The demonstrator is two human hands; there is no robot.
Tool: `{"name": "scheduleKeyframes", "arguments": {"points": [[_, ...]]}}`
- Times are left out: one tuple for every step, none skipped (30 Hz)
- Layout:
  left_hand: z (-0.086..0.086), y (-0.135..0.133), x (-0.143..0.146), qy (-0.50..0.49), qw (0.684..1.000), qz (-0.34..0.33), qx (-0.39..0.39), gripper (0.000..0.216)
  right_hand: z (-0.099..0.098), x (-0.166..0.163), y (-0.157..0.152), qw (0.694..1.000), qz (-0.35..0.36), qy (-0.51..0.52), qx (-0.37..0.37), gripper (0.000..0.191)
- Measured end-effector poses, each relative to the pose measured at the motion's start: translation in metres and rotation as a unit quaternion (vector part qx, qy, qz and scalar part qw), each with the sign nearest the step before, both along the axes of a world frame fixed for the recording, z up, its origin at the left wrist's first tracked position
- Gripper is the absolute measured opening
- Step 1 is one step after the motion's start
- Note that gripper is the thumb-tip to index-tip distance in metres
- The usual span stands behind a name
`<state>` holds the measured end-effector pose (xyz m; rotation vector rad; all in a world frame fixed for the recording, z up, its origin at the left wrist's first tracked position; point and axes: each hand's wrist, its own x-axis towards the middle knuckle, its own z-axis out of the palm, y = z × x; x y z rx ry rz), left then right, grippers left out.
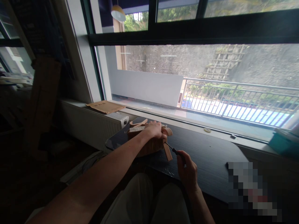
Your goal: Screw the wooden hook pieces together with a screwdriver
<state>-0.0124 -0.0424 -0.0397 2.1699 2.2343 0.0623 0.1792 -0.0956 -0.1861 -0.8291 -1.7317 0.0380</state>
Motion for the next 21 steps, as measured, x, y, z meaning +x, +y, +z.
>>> {"name": "scheduleKeyframes", "arguments": {"points": [[0.0001, -0.0002, 0.0002, 0.0, 1.0, 0.001, -0.002, 0.073, 0.0002, -0.0002, -0.0002, 1.0, -0.004, 0.002, -0.005, 0.021], [0.0003, -0.0004, 0.0004, 0.0, 1.0, 0.001, -0.004, 0.073, 0.0006, -0.0005, -0.0005, 1.0, -0.008, 0.005, -0.01, 0.021], [0.0005, -0.0005, 0.0006, 0.001, 1.0, 0.002, -0.005, 0.073, 0.0012, -0.0008, -0.0008, 1.0, -0.011, 0.008, -0.012, 0.022], [0.0005, -0.0005, 0.0007, 0.002, 1.0, 0.002, -0.006, 0.073, 0.0019, -0.0011, -0.001, 1.0, -0.013, 0.011, -0.012, 0.022], [0.0005, -0.0004, 0.0008, 0.003, 1.0, 0.001, -0.006, 0.073, 0.0027, -0.0014, -0.0011, 1.0, -0.013, 0.015, -0.011, 0.022], [0.0003, -0.0002, 0.0007, 0.004, 1.0, -0.001, -0.004, 0.073, 0.0034, -0.0016, -0.0011, 1.0, -0.01, 0.017, -0.008, 0.021], [0.0, 0.0, 0.0006, 0.004, 1.0, -0.002, -0.001, 0.074, 0.0041, -0.0017, -0.001, 1.0, -0.003, 0.018, -0.004, 0.02], [-0.0002, 0.0002, 0.0004, 0.004, 1.0, -0.003, 0.001, 0.075, 0.0045, -0.0016, -0.0009, 1.0, 0.008, 0.017, 0.0, 0.018], [-0.0004, 0.0003, 0.0003, 0.004, 1.0, -0.002, 0.002, 0.075, 0.0048, -0.0015, -0.0008, 1.0, 0.019, 0.014, 0.003, 0.017], [-0.0003, 0.0003, 0.0002, 0.005, 1.0, -0.001, 0.003, 0.075, 0.0048, -0.0012, -0.0007, 1.0, 0.029, 0.01, 0.004, 0.016], [-0.0001, 0.0001, 0.0002, 0.005, 1.0, 0.001, 0.003, 0.074, 0.0046, -0.0008, -0.0007, 0.999, 0.037, 0.004, 0.002, 0.017], [0.0003, -0.0003, 0.0003, 0.005, 1.0, 0.002, 0.003, 0.074, 0.0042, -0.0004, -0.0008, 0.999, 0.041, 0.0, -0.002, 0.018], [0.001, -0.0009, 0.0006, 0.006, 1.0, 0.001, 0.001, 0.073, 0.0036, 0.0001, -0.0009, 0.999, 0.042, -0.004, -0.007, 0.019], [0.0017, -0.0015, 0.0009, 0.006, 1.0, -0.002, -0.002, 0.073, 0.003, 0.0004, -0.0011, 0.999, 0.041, -0.006, -0.013, 0.021], [0.0025, -0.0022, 0.0013, 0.007, 1.0, -0.005, -0.004, 0.073, 0.0024, 0.0007, -0.0013, 0.999, 0.038, -0.006, -0.018, 0.021], [0.0031, -0.0028, 0.0016, 0.007, 1.0, -0.006, -0.006, 0.072, 0.0019, 0.0008, -0.0014, 0.999, 0.034, -0.007, -0.024, 0.021], [0.0036, -0.0033, 0.002, 0.008, 1.0, -0.005, -0.007, 0.072, 0.0015, 0.0007, -0.0015, 0.999, 0.027, -0.006, -0.029, 0.021], [0.0039, -0.0035, 0.0022, 0.008, 1.0, -0.004, -0.008, 0.072, 0.0013, 0.0006, -0.0016, 0.999, 0.017, -0.005, -0.034, 0.021], [0.0039, -0.0035, 0.0023, 0.009, 1.0, -0.003, -0.008, 0.072, 0.0013, 0.0004, -0.0015, 0.999, 0.006, -0.002, -0.038, 0.02], [0.0036, -0.0033, 0.0022, 0.009, 1.0, -0.002, -0.008, 0.072, 0.0014, 0.0002, -0.0014, 0.999, -0.004, 0.001, -0.04, 0.02], [0.0031, -0.0029, 0.002, 0.008, 1.0, -0.002, -0.007, 0.072, 0.0015, 0.0, -0.0012, 0.999, -0.011, 0.003, -0.041, 0.019]]}}
